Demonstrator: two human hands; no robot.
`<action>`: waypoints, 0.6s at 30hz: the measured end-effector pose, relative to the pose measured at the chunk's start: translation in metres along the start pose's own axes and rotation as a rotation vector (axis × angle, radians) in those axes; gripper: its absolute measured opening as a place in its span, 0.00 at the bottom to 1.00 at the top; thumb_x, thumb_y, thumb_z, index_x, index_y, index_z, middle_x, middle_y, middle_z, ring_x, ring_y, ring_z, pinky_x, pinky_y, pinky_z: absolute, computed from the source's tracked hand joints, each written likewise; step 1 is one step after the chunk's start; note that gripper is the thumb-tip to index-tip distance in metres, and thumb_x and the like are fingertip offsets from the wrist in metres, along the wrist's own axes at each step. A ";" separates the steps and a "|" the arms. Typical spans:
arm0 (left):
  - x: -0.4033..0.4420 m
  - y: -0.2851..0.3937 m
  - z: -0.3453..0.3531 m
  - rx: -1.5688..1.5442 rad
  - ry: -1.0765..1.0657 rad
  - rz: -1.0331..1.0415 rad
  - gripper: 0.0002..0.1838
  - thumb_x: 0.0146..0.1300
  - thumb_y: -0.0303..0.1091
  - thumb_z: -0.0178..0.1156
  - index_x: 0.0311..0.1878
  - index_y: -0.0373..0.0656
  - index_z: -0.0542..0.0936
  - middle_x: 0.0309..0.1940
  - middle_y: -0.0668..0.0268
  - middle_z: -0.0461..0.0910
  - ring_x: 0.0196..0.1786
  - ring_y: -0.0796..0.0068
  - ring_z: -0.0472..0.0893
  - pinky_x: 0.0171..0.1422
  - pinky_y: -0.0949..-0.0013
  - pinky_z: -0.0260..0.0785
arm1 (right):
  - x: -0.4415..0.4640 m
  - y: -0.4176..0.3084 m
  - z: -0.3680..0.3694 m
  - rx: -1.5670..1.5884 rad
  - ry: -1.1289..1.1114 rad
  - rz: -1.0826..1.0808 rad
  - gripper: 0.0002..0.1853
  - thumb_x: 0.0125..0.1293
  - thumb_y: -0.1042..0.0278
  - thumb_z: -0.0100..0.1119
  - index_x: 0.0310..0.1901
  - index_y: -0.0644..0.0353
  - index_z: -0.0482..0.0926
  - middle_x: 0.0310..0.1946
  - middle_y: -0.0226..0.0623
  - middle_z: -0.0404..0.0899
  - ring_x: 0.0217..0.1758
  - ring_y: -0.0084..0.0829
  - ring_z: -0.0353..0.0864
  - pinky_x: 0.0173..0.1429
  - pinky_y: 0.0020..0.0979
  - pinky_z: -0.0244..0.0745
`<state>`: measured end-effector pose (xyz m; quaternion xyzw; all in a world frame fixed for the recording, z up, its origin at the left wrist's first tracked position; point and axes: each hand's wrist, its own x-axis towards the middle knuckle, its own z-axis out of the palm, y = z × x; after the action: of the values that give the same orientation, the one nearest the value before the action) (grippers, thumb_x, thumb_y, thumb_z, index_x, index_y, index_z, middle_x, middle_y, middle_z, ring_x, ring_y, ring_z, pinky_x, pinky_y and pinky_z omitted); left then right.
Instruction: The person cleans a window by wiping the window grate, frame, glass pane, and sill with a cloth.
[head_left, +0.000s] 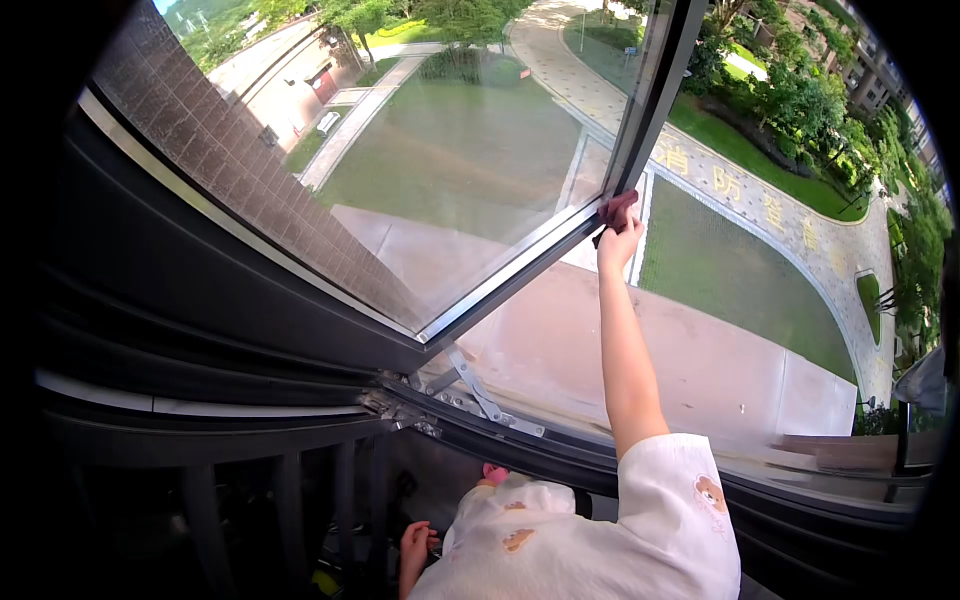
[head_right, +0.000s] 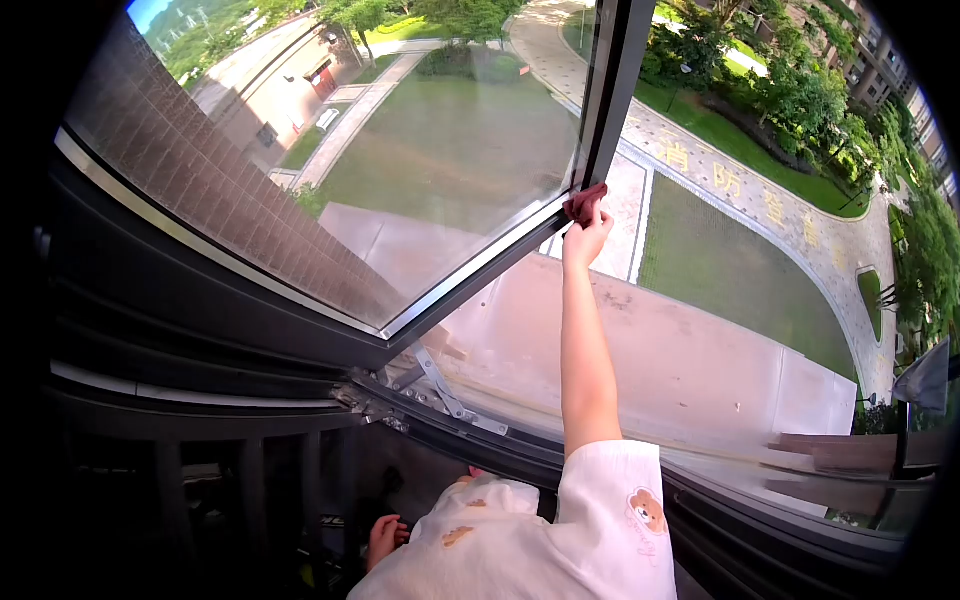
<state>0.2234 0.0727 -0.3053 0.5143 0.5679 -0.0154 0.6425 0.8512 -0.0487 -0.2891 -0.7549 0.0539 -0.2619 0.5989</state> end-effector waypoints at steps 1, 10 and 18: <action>-0.002 -0.004 -0.002 -0.019 0.022 -0.011 0.10 0.62 0.31 0.47 0.43 0.39 0.71 0.28 0.63 0.76 0.27 0.77 0.75 0.29 0.77 0.66 | 0.000 0.001 0.001 -0.014 -0.009 0.016 0.30 0.43 0.82 0.45 0.53 0.51 0.71 0.40 0.39 0.65 0.42 0.38 0.70 0.49 0.31 0.65; 0.026 -0.033 -0.005 0.107 -0.146 0.013 0.09 0.61 0.32 0.48 0.42 0.41 0.72 0.27 0.64 0.76 0.26 0.77 0.75 0.30 0.76 0.67 | -0.043 -0.021 -0.031 -0.304 -0.370 -0.117 0.27 0.45 0.81 0.46 0.51 0.50 0.71 0.38 0.39 0.68 0.40 0.39 0.72 0.44 0.32 0.68; 0.053 -0.019 0.001 0.139 -0.165 0.038 0.09 0.61 0.33 0.48 0.43 0.42 0.72 0.28 0.66 0.76 0.26 0.79 0.75 0.30 0.77 0.66 | -0.128 -0.048 -0.037 -0.364 -0.551 -0.380 0.27 0.37 0.78 0.53 0.47 0.54 0.70 0.35 0.37 0.69 0.37 0.40 0.73 0.35 0.37 0.71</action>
<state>0.2320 0.0930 -0.3573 0.5655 0.5008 -0.0847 0.6498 0.7131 -0.0171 -0.2815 -0.8875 -0.2046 -0.1415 0.3879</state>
